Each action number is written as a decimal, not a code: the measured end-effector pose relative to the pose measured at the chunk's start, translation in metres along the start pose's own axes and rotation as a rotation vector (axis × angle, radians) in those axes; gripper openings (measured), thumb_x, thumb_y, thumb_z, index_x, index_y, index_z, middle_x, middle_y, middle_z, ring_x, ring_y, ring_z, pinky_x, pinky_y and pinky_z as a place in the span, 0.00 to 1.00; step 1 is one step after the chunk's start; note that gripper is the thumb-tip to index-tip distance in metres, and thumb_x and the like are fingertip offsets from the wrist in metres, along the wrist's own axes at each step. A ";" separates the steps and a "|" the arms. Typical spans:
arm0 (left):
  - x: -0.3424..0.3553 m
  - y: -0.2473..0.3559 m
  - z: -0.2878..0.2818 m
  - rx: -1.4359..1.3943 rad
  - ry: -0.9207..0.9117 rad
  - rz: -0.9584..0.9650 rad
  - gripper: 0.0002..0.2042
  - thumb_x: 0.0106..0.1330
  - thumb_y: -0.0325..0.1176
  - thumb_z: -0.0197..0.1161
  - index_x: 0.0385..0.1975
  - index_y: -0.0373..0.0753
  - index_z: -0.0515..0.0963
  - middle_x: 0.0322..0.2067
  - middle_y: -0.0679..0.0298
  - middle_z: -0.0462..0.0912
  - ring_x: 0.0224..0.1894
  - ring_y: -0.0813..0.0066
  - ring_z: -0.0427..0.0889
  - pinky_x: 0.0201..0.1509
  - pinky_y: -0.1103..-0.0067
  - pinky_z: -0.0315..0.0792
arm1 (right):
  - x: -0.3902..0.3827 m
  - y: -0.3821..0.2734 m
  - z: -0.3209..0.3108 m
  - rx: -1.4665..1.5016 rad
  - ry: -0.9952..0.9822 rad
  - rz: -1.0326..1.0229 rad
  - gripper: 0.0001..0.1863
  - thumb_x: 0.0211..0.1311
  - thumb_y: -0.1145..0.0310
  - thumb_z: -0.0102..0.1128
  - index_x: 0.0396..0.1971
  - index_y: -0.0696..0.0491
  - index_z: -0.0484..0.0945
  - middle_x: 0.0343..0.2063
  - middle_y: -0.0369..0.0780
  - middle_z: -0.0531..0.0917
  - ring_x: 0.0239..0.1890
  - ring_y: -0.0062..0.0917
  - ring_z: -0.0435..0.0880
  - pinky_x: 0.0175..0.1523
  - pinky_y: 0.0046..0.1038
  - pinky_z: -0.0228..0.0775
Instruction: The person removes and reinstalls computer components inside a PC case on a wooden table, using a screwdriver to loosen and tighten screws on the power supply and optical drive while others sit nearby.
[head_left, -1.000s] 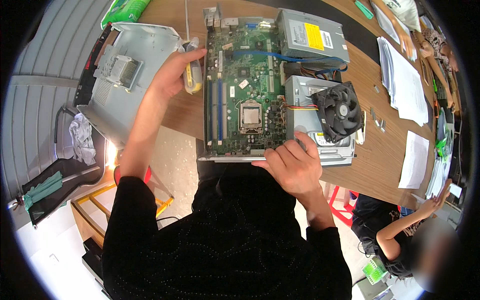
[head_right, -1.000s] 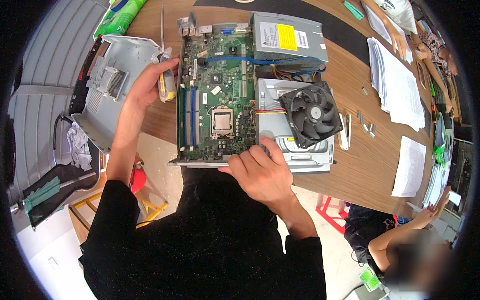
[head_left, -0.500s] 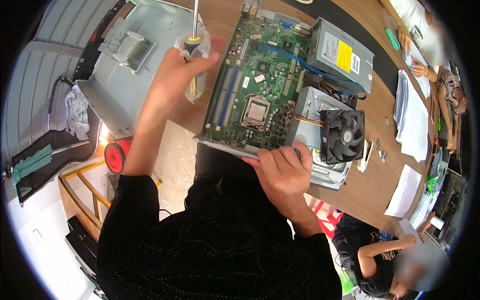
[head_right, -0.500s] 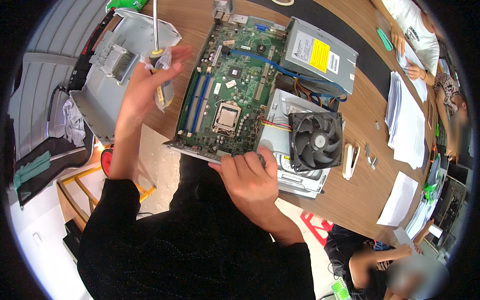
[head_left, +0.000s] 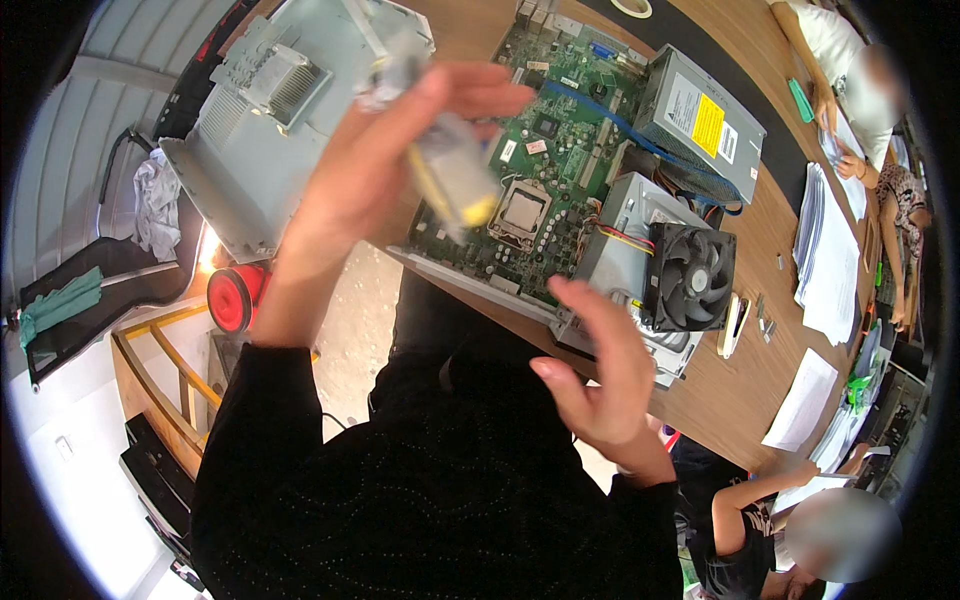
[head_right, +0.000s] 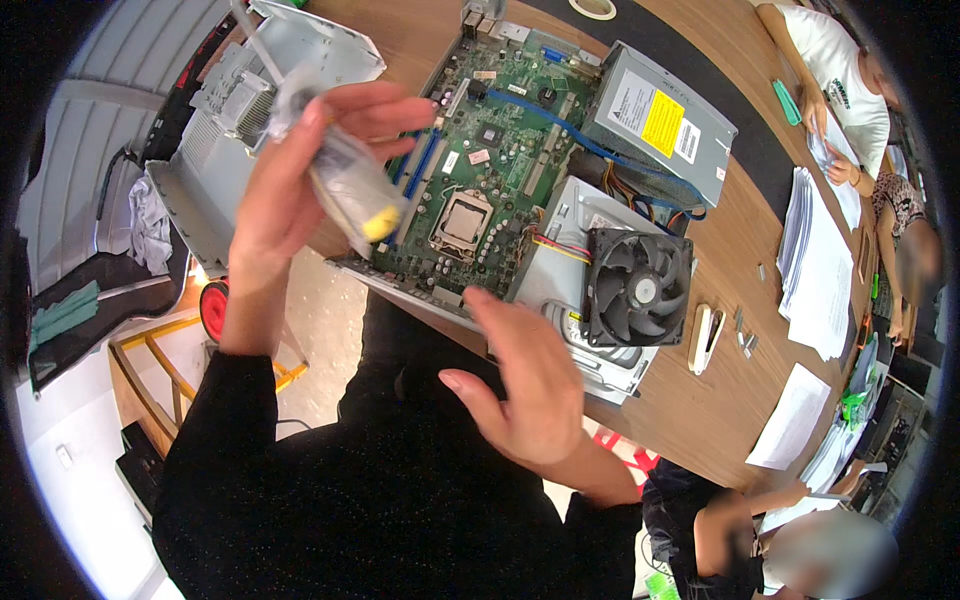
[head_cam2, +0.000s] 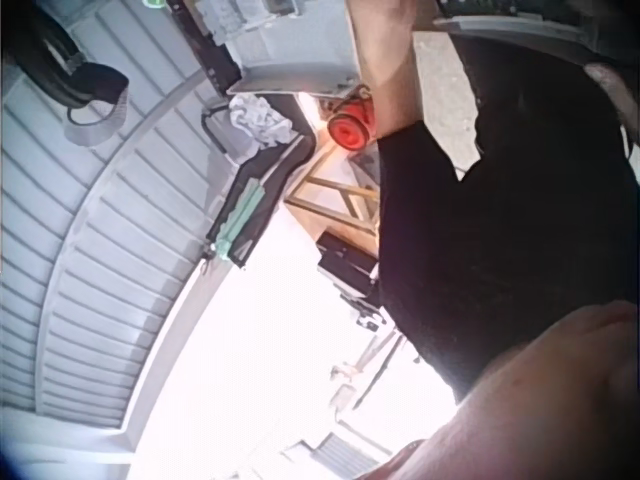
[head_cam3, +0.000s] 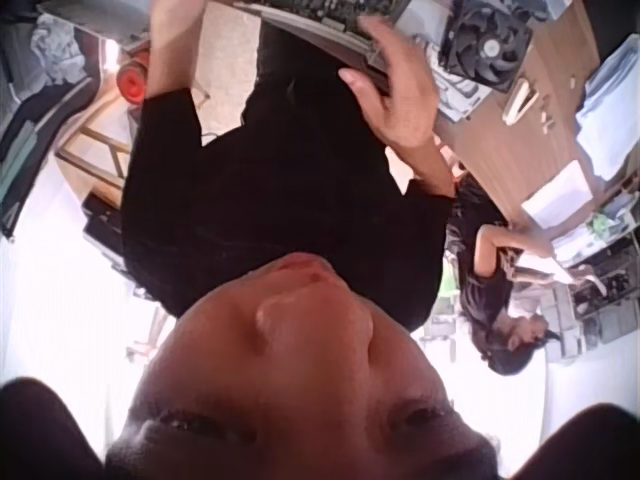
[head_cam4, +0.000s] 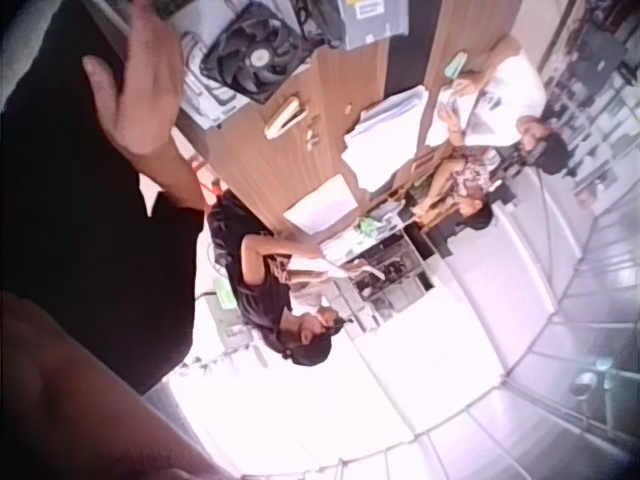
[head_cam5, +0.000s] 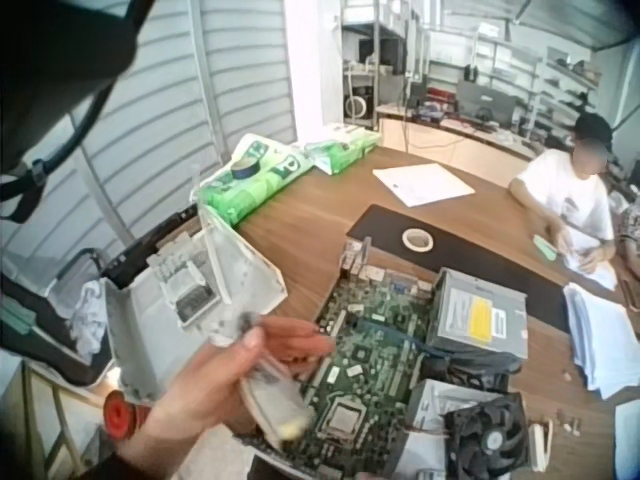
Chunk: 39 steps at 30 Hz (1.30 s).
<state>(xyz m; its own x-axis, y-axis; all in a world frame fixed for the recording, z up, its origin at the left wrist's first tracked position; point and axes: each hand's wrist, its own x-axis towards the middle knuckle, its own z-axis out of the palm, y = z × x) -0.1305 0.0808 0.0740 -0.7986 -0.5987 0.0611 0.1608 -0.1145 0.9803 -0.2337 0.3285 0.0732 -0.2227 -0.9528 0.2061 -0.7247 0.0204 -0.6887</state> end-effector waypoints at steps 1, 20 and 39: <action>0.004 0.001 0.012 -0.065 -0.092 -0.057 0.28 0.75 0.50 0.43 0.59 0.29 0.68 0.53 0.47 0.78 0.58 0.61 0.76 0.64 0.65 0.68 | -0.001 -0.001 0.000 0.210 0.119 0.085 0.38 0.52 0.65 0.72 0.62 0.57 0.64 0.51 0.49 0.79 0.49 0.36 0.81 0.61 0.41 0.65; -0.042 -0.006 0.006 0.696 0.291 0.064 0.14 0.69 0.34 0.59 0.49 0.34 0.79 0.40 0.59 0.86 0.43 0.72 0.84 0.50 0.77 0.75 | -0.017 0.013 0.001 0.522 0.635 0.441 0.49 0.57 0.42 0.59 0.67 0.62 0.54 0.47 0.48 0.73 0.29 0.25 0.77 0.30 0.26 0.73; -0.013 0.003 0.010 0.881 0.106 0.461 0.13 0.60 0.25 0.66 0.46 0.35 0.80 0.40 0.55 0.83 0.39 0.59 0.83 0.42 0.74 0.75 | -0.011 0.050 -0.172 0.169 0.894 -0.152 0.20 0.65 0.62 0.52 0.51 0.59 0.75 0.49 0.57 0.78 0.53 0.44 0.80 0.53 0.45 0.80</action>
<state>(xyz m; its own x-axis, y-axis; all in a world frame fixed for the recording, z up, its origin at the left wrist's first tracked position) -0.1255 0.0966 0.0781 -0.7039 -0.5090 0.4955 -0.0796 0.7496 0.6570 -0.3793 0.3925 0.1560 -0.6050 -0.3517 0.7144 -0.6981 -0.1973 -0.6883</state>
